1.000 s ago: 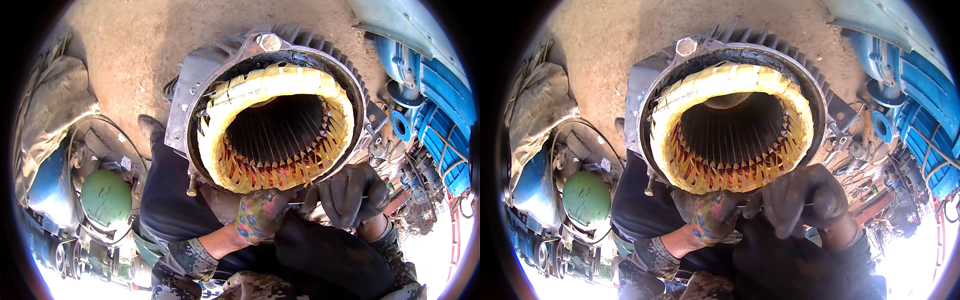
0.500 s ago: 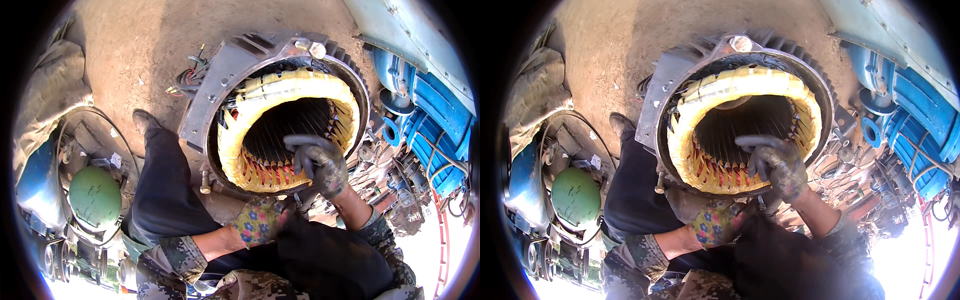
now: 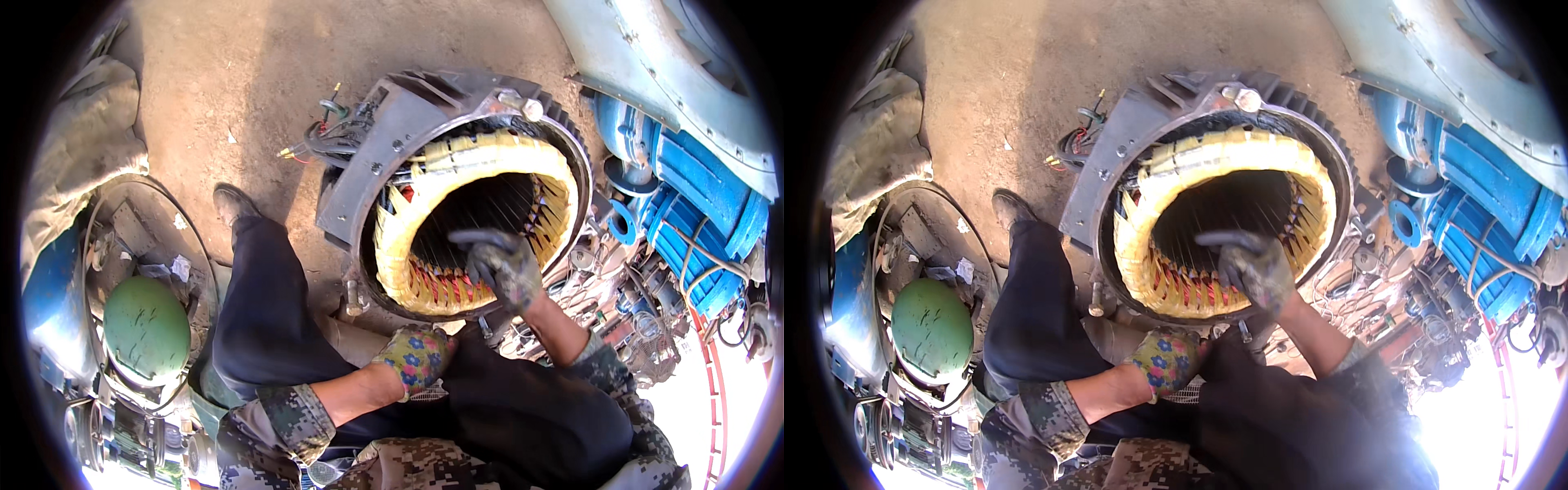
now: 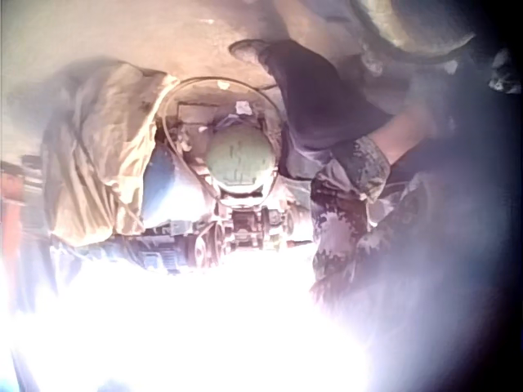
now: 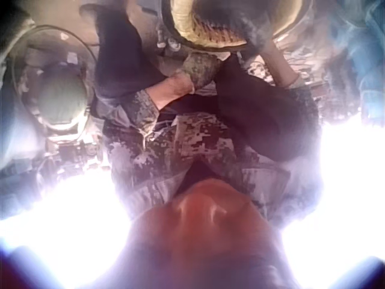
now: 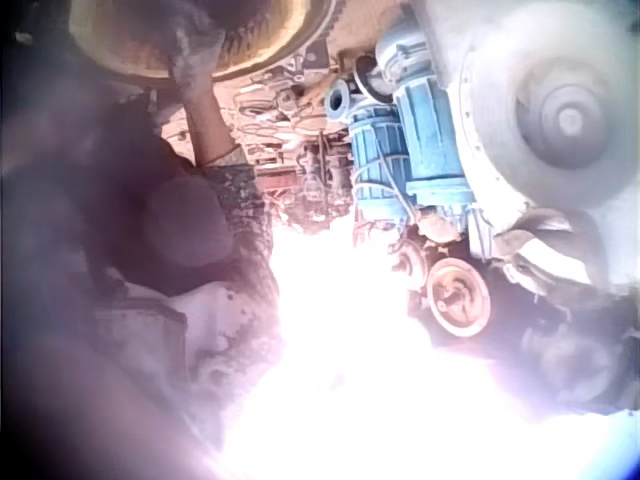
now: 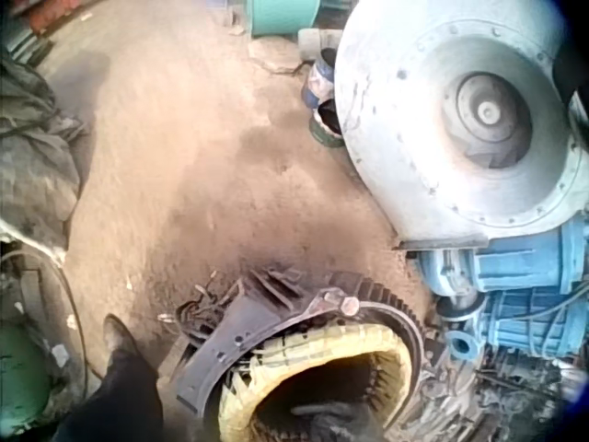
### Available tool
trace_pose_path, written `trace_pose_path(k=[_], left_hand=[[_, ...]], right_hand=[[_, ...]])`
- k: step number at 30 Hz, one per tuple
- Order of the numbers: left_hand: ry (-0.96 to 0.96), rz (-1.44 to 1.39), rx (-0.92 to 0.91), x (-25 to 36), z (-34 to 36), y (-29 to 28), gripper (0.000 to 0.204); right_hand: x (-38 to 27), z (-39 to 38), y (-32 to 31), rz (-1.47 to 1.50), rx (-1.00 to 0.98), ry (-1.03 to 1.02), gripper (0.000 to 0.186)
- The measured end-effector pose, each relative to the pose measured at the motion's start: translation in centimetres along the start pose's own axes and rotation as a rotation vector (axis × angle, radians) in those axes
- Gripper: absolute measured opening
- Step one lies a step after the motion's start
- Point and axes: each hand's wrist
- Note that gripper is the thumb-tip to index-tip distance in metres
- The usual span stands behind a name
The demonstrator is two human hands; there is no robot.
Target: The person uses a metal tool to scrape and clean the inner surface of a motor stator. They repeatedly insert the tool into the stator's slots to remove debris or old material while wearing gloves.
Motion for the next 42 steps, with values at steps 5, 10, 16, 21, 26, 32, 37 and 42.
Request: trace_pose_path(k=[5, 10, 16, 21, 26, 32, 37, 42], left_hand=[[0.163, 0.161, -0.163, 0.4, 1.1, -1.6, 0.026], [0.169, 0.238, -0.261, -0.9, 2.6, -0.7, 0.024], [0.213, 0.331, -0.089, -1.3, 1.4, 0.9, 0.025], [0.199, 0.32, -0.274, 0.1, 3.2, -1.4, 0.024], [0.176, 0.322, -0.258, -1.2, 2.8, 0.0, 0.039], [0.256, 0.292, -0.148, -3.1, 3.1, 2.8, 0.055], [0.209, 0.339, -0.428, -2.2, 4.4, 3.2, 0.049], [0.286, 0.337, -0.202, -2.2, 3.8, 3.6, 0.045]], right_hand=[[1.8, 2.4, -0.4, 0.002, 0.121, -0.006, 0.066], [0.5, 0.1, -0.1, -0.095, 0.113, -0.122, 0.067], [-0.5, -0.9, 0.0, 0.109, 0.01, -0.021, 0.039], [0.2, 2.0, 0.9, 0.039, 0.138, -0.045, 0.047], [0.2, 0.7, -0.5, -0.316, 0.091, -0.349, 0.043], [-1.7, -4.3, 0.3, 0.06, 0.113, -0.165, 0.053], [0.3, -3.2, -0.4, 0.085, 0.074, -0.116, 0.05], [0.8, -5.3, -2.6, 0.237, -0.035, -0.086, 0.065]])
Point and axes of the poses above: each hand's wrist, its own z-axis towards the middle knuckle, its own y-axis out of the palm, x = y × z, and after that the axes turned 3 degrees about x, right-handed
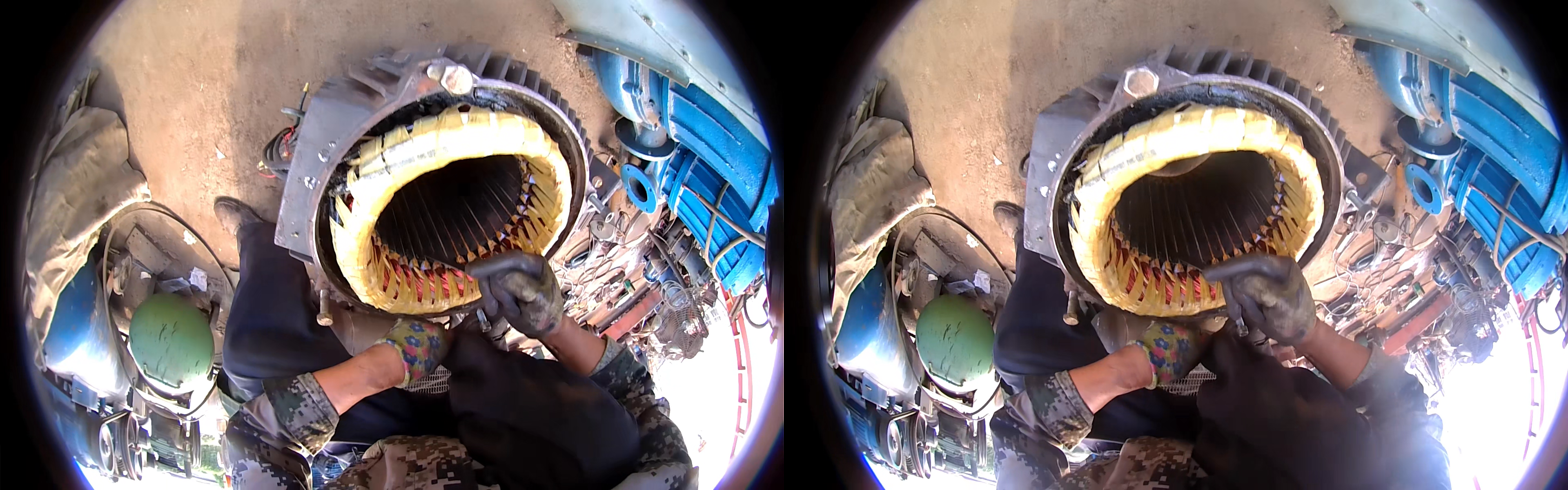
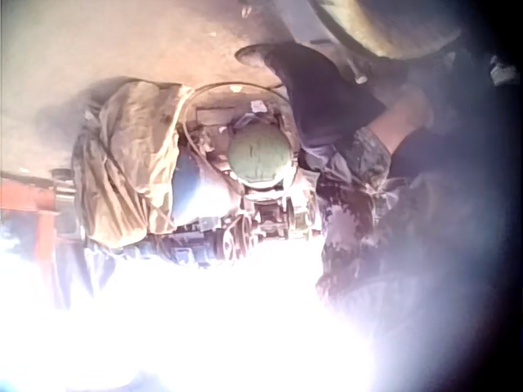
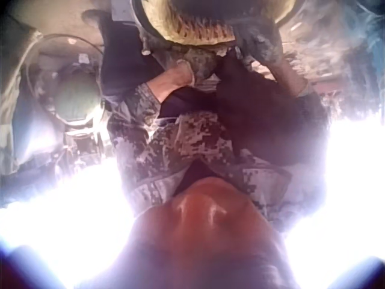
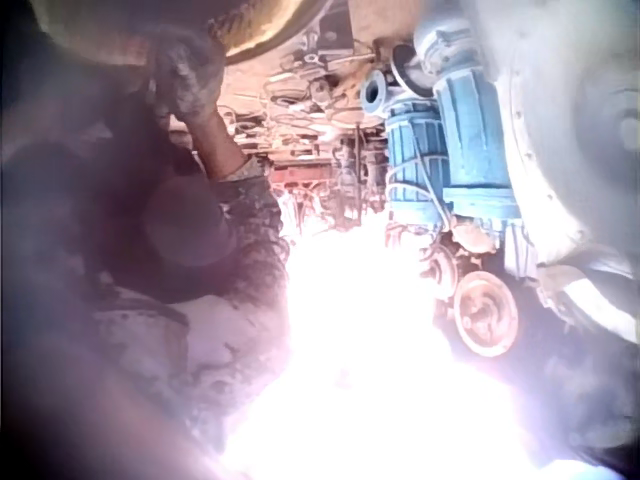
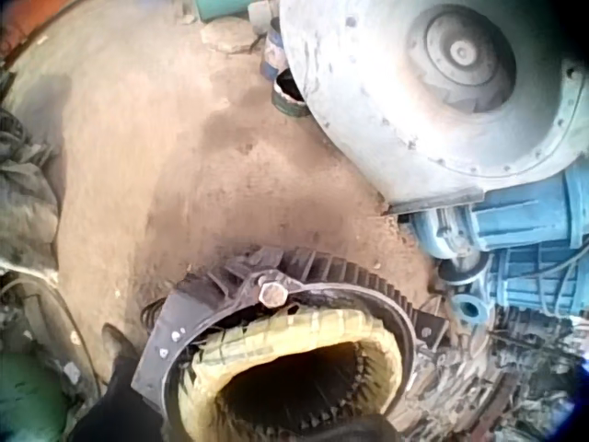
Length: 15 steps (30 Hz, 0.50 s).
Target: The person uses a metal tool to scrape and clean the inner surface of a motor stator. They repeatedly insert the tool into the stator's slots to remove debris or old material while wearing gloves.
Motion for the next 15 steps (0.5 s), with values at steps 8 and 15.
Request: trace_pose_path(k=[8, 15], left_hand=[[-0.101, -0.35, -0.042, 3.0, -1.4, -8.3, 0.047], [-0.224, -0.148, 0.881, 4.8, 3.0, -7.7, 0.062]], right_hand=[[1.3, -2.4, -0.2, -0.108, 0.118, -0.135, 0.055], [1.5, -3.3, -0.4, 0.045, -0.006, -0.071, 0.065]])
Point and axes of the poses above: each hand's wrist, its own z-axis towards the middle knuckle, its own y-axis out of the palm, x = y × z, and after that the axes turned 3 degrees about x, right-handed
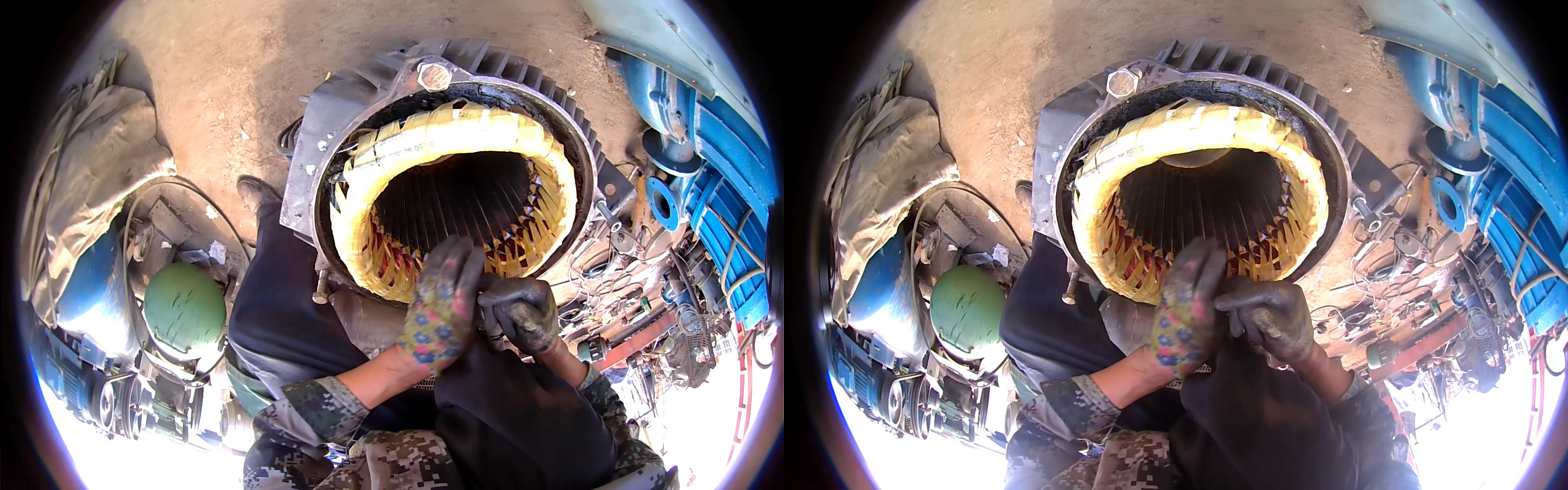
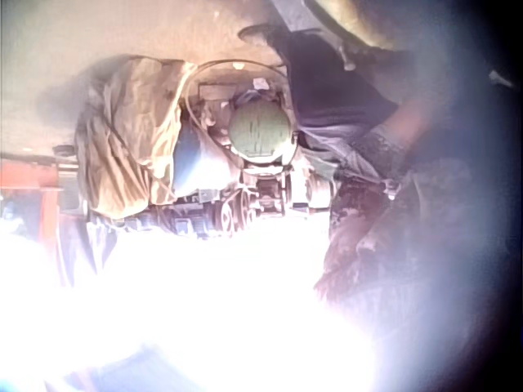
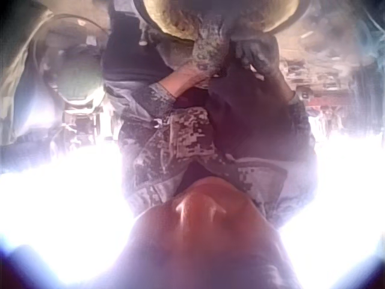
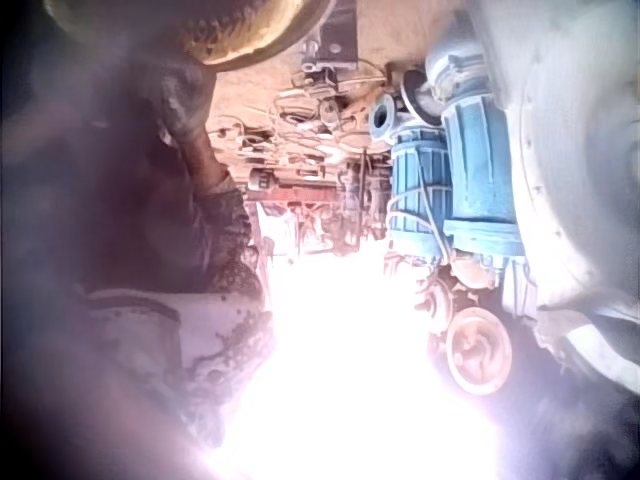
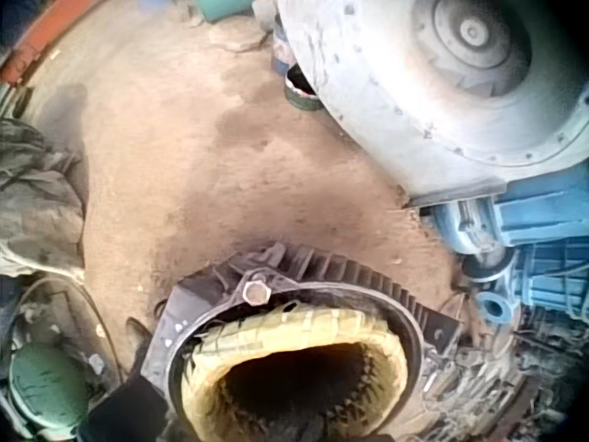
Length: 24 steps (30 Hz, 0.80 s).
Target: The person uses a metal tool to scrape and clean the inner surface of a motor stator. They repeatedly insert the tool into the stator's slots to remove debris or old material while wearing gloves.
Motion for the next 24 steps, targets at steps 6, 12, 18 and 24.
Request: trace_pose_path(k=[6, 12, 18, 24], left_hand=[[-0.145, -0.138, -0.138, -0.1, 1.3, 2.2, 0.064], [-0.158, -0.097, -0.123, 0.7, 2.0, 2.0, 0.034], [-0.2, -0.184, -0.068, -0.1, 1.9, 2.3, 0.018], [-0.301, -0.413, -0.1, -0.7, 0.8, 2.5, 0.022]], right_hand=[[-0.3, 0.6, -1.3, -0.103, -0.003, 0.125, 0.068], [-1.8, 0.4, -0.3, -0.05, 0.063, 0.146, 0.052], [-1.0, 1.5, -0.2, -0.14, 0.038, 0.036, 0.033], [-0.6, 1.9, -0.5, -0.298, 0.047, 0.112, 0.051]])
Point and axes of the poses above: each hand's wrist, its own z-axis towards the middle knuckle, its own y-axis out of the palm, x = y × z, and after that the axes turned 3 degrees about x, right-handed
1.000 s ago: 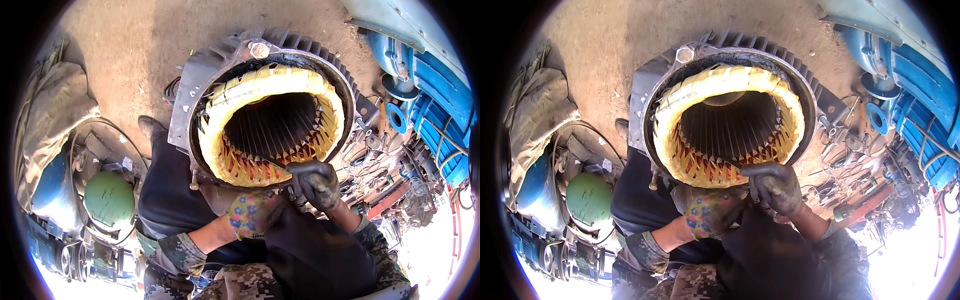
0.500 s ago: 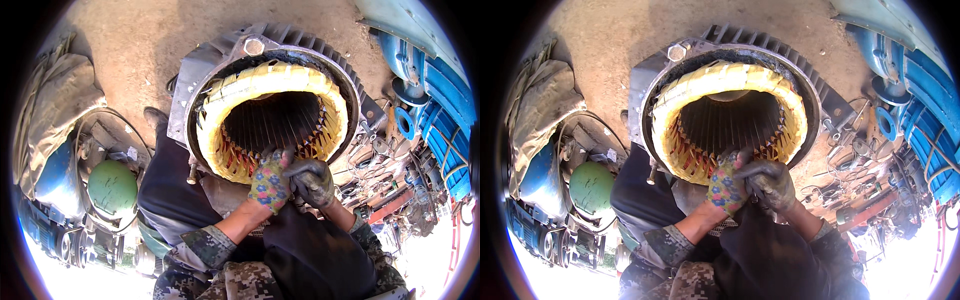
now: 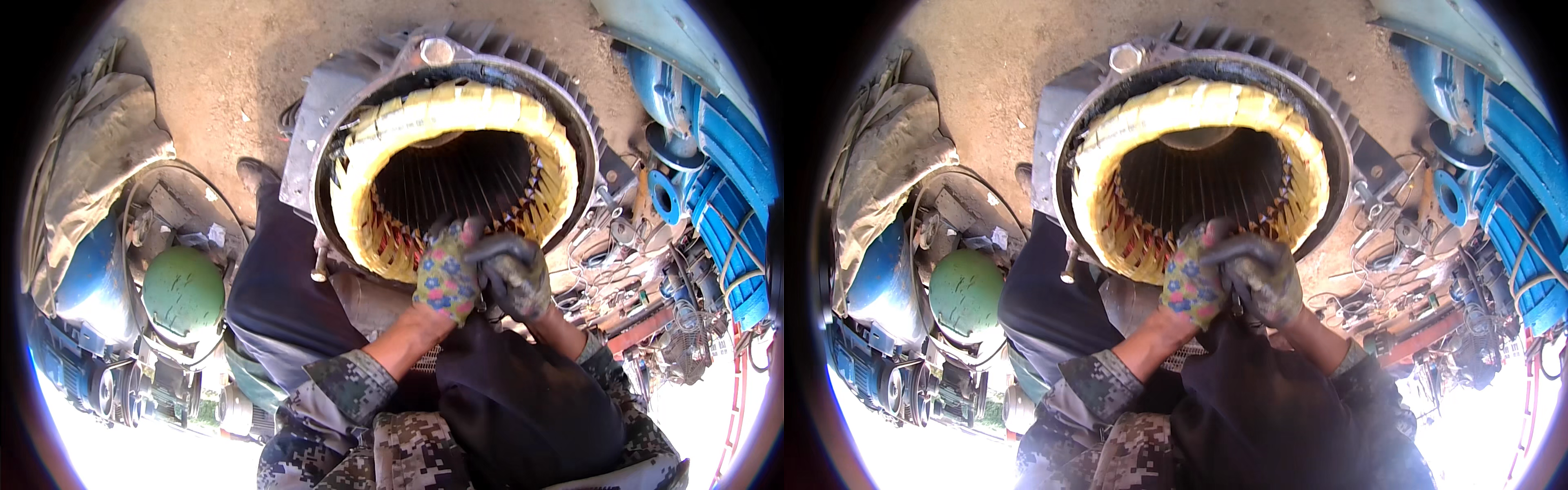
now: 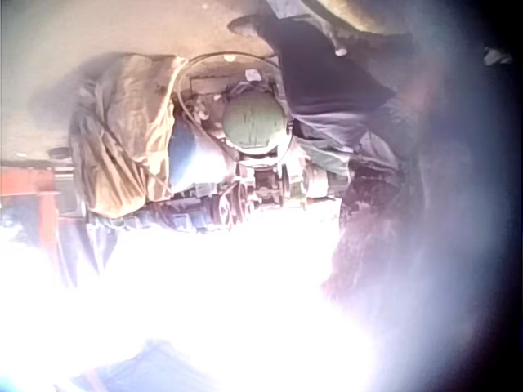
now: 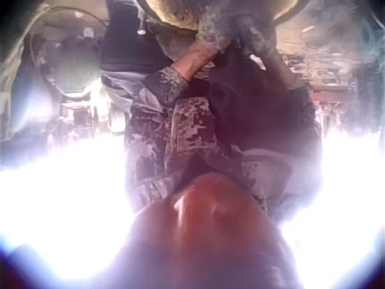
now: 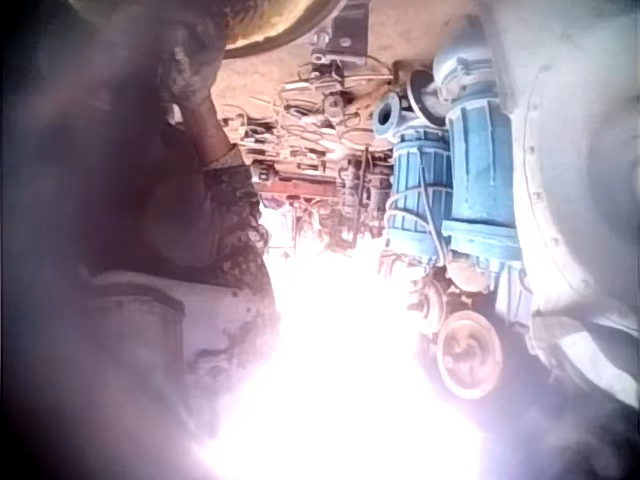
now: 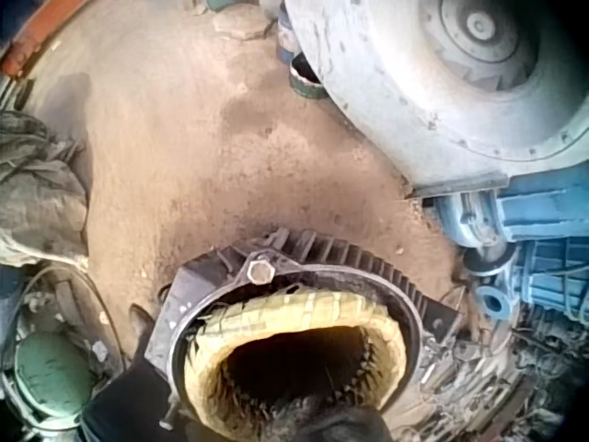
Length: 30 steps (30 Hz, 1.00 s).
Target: The person uses a metal tool to scrape and clean the inner surface of a motor stator. They repeatedly insert the tool into the stator's slots to remove debris or old material while wearing gloves.
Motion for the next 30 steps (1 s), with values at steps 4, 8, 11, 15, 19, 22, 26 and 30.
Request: trace_pose_path(k=[4, 8, 11, 15, 19, 22, 26, 30], left_hand=[[0.186, 0.218, 0.139, 0.8, 0.6, 1.0, 0.032], [-0.024, -0.017, 0.03, 0.8, 0.8, -0.5, 0.032], [0.223, 0.206, 0.147, 0.9, 0.0, 0.9, 0.03], [0.006, -0.039, 0.022, -0.8, 1.7, -0.3, 0.024], [0.142, 0.205, 0.112, 1.3, 0.4, -0.2, 0.024], [0.134, -0.065, 0.01, -0.1, 0.1, -0.2, 0.026], [0.167, 0.115, 0.114, -1.2, 0.3, 1.0, 0.035], [0.285, 0.194, 0.109, -2.5, 0.1, 0.7, 0.031]], right_hand=[[-1.3, -1.3, -0.6, 0.021, 0.014, -0.053, 0.055], [-1.1, 0.7, 1.0, -0.067, 0.044, -0.047, 0.014], [-0.1, -1.2, 0.4, 0.02, 0.044, -0.159, 0.031], [0.5, 2.0, 0.9, 0.132, 0.055, -0.063, 0.049], [-0.2, 0.0, 0.7, -0.009, -0.014, -0.298, 0.034], [0.9, -0.7, -0.2, 0.227, -0.026, -0.024, 0.022], [1.6, -0.3, -0.5, 0.105, 0.021, -0.08, 0.045], [1.7, -0.2, 0.8, 0.186, 0.075, 0.082, 0.041]])
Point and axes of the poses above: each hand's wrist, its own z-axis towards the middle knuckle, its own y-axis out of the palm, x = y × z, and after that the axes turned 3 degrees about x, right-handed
